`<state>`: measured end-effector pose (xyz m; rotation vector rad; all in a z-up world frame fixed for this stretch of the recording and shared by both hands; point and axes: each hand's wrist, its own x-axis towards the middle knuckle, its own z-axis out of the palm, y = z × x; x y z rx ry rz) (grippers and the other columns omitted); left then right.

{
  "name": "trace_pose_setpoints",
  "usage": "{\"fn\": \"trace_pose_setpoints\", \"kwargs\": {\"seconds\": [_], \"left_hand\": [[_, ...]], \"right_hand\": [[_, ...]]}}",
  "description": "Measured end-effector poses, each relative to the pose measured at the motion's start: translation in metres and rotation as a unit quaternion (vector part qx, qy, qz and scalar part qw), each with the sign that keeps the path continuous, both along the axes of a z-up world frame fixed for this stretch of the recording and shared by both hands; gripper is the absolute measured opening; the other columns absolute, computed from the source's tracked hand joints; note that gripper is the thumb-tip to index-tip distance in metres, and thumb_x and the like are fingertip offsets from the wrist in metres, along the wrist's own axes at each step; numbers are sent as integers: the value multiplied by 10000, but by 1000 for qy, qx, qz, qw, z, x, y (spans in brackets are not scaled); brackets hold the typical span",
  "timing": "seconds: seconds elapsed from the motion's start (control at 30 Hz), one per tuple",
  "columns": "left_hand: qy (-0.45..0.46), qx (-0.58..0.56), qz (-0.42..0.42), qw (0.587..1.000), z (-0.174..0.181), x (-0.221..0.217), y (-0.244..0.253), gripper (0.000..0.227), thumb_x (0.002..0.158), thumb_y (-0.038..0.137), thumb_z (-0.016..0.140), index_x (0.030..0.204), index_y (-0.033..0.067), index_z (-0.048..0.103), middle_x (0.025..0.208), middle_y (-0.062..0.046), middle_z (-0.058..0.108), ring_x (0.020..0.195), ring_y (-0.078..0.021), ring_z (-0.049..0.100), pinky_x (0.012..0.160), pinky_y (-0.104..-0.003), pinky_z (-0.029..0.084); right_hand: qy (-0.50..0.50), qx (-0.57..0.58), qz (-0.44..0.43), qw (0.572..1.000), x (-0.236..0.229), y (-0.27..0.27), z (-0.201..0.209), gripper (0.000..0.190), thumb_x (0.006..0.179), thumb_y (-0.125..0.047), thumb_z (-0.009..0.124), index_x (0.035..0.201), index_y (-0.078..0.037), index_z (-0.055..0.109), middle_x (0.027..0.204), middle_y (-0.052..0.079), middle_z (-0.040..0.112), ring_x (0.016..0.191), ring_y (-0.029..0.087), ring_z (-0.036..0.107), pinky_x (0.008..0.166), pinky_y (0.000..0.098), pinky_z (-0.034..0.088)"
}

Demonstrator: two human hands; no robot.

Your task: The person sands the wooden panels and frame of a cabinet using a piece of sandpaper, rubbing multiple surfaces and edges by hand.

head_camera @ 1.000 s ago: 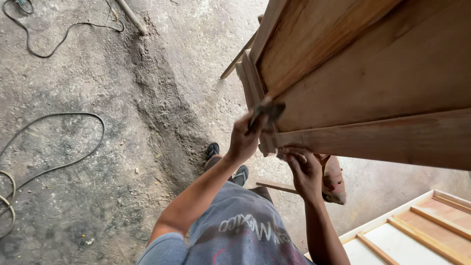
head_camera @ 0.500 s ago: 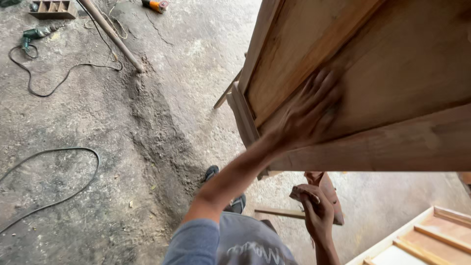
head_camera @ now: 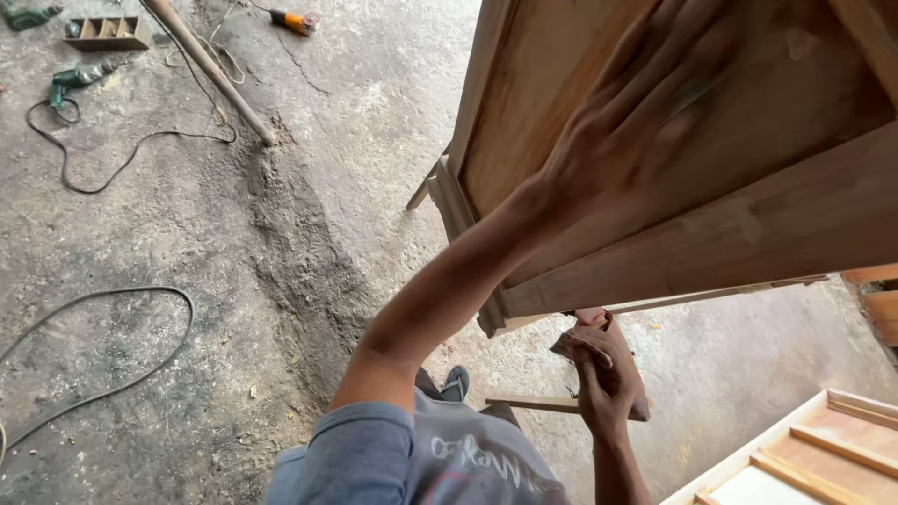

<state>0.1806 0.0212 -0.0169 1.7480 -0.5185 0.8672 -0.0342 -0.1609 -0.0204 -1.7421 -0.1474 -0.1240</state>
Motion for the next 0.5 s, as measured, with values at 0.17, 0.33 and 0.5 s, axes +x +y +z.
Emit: {"fn": "trace_pose_setpoints", "kwargs": {"seconds": [0.17,0.33,0.5], "left_hand": [[-5,15,14,1000,-8,-20,5,326,1119,162,518,1408,31,591,1455,-136,602,1360,-308,597,1137,-439,510],[24,2,39,999,-18,-20,11,328,1118,168,511,1396,22,601,1441,-137,614,1349,-305,604,1136,-440,507],[24,0,50,998,-31,-23,12,331,1116,174,503,1385,12,611,1428,-137,626,1337,-301,612,1136,-441,505]], "right_hand": [[-48,9,20,999,1,-3,5,166,986,83,596,1133,41,659,1161,137,688,1117,216,678,994,331,558],[-12,21,12,1000,6,-3,3,145,1016,89,592,1140,62,662,1148,143,685,1074,213,658,963,315,535],[-55,-10,3,998,2,-5,5,142,974,87,606,1101,56,662,1150,142,697,1098,219,688,978,329,569]]}}
